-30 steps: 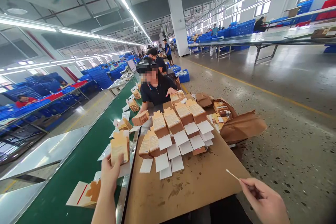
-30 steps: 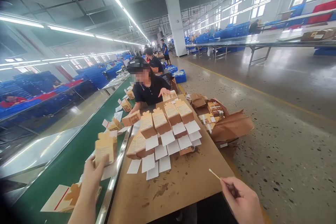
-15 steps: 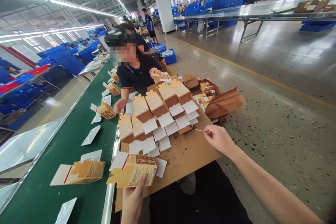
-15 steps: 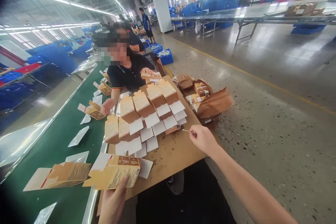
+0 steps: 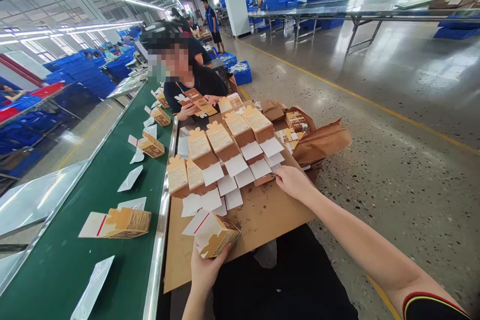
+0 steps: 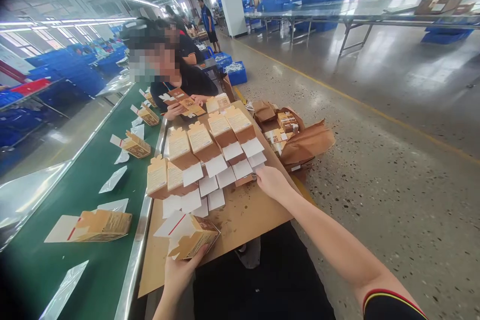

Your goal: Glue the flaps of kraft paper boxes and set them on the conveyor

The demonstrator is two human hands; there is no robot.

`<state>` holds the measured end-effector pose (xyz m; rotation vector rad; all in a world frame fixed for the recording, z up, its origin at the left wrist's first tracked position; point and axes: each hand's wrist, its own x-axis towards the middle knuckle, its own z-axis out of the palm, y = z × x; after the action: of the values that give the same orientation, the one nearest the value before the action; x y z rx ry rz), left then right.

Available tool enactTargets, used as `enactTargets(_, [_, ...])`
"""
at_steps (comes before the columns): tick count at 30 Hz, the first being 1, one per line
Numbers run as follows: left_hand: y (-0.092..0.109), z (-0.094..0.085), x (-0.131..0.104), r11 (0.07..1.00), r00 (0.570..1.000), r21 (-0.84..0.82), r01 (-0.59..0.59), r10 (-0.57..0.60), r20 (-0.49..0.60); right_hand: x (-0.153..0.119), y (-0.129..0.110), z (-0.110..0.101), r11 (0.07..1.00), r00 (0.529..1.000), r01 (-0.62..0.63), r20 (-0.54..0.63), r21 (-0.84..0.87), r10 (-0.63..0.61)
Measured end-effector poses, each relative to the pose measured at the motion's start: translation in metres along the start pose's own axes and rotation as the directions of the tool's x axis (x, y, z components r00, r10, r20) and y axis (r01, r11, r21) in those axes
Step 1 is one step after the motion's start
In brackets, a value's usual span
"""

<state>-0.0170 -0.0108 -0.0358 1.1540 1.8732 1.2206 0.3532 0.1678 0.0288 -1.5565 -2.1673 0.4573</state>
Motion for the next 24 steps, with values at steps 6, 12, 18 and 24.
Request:
enactTargets(6, [0.001, 0.002, 0.000, 0.995, 0.998, -0.101, 0.014, -0.020, -0.056, -0.001, 0.004, -0.011, 1.000, 1.000, -0.008, 0.012, -0.012, 0.008])
enactTargets(12, [0.019, 0.009, -0.001, 0.966, 0.987, -0.224, 0.127, -0.145, -0.065, -0.085, 0.002, 0.009, 0.975, 0.958, 0.007, -0.279, 0.223, 0.057])
enactTargets(18, [0.017, 0.010, 0.000, 0.962, 0.976, -0.246, 0.119, -0.159, -0.147, -0.136, -0.086, 0.098, 0.894, 0.974, 0.206, -0.173, 0.399, -0.147])
enactTargets(24, [0.012, 0.012, 0.001, 0.970, 0.981, -0.227, 0.081, -0.118, -0.154, -0.125, -0.121, 0.133, 0.895, 0.944, 0.331, -0.113, 0.300, -0.311])
